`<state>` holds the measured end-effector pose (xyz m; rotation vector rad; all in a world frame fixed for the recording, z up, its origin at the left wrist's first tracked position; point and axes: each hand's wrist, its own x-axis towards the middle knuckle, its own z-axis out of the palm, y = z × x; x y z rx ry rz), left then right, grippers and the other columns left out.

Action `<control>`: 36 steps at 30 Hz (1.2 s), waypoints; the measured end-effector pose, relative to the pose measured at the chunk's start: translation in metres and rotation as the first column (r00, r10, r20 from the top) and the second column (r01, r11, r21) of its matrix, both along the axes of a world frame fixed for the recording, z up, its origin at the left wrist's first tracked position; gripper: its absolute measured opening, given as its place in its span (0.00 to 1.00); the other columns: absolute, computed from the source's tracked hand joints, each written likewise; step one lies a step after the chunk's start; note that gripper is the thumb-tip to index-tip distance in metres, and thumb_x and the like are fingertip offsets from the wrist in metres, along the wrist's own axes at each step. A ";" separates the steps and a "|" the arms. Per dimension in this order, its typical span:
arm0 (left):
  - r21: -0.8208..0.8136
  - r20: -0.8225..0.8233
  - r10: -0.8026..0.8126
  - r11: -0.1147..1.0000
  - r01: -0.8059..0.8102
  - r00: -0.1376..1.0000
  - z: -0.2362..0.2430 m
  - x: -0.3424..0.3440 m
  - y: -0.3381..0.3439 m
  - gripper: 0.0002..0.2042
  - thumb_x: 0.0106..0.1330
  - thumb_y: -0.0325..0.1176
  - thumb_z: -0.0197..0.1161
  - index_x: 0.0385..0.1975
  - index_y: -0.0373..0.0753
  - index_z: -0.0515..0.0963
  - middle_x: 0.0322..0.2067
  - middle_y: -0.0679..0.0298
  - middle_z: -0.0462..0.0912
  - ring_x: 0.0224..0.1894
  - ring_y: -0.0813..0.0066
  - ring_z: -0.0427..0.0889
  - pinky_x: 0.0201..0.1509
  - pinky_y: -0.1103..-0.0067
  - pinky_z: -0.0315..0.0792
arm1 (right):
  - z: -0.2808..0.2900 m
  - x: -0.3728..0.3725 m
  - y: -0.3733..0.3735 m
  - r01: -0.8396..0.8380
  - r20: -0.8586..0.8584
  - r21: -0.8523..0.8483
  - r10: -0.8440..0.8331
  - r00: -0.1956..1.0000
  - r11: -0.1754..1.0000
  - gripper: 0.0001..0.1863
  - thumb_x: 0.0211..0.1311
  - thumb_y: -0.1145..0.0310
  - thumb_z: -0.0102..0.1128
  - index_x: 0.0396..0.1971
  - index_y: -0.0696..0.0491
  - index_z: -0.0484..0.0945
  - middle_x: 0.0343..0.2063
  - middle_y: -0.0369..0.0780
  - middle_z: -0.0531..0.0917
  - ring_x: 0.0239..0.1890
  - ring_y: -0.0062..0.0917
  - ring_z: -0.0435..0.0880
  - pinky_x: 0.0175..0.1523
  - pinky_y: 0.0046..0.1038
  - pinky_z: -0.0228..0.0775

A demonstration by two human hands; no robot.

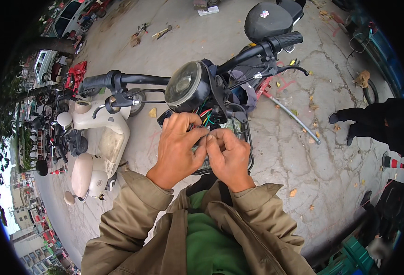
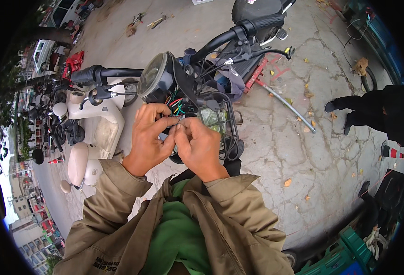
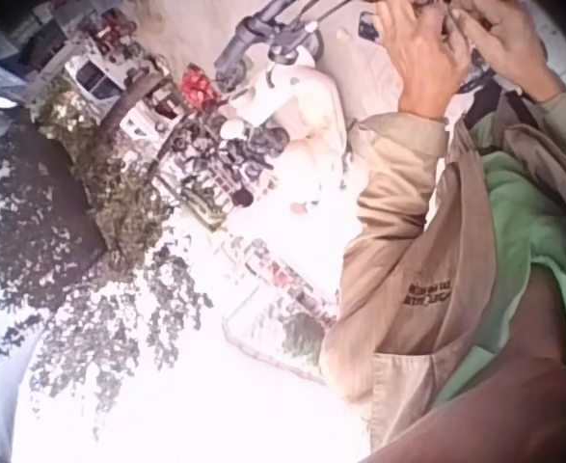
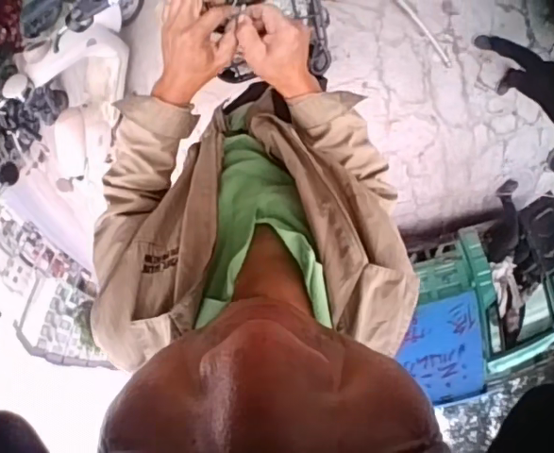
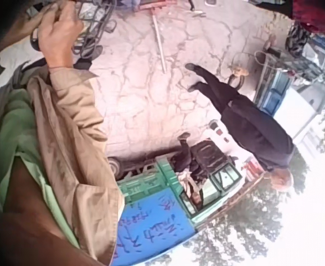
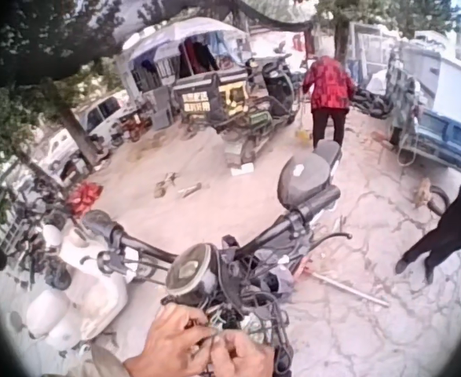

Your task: The person repairs the electrical wiring on an electric scooter's handlebar area. They strip wire ends, twist connections, and wrap them with electrical tape. The work is performed by hand without visible tools.

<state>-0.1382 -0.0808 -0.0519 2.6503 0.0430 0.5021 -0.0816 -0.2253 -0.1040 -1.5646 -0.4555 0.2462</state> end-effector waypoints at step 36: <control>-0.194 -0.180 0.084 0.974 -0.119 0.980 0.018 0.007 0.009 0.05 0.65 0.24 0.72 0.38 0.33 0.89 0.33 0.57 0.88 0.35 0.57 0.85 0.39 0.68 0.74 | -0.019 0.009 0.009 0.117 0.029 0.047 -0.119 0.993 0.992 0.06 0.66 0.78 0.73 0.40 0.60 0.86 0.28 0.36 0.85 0.24 0.14 0.80 0.30 0.21 0.71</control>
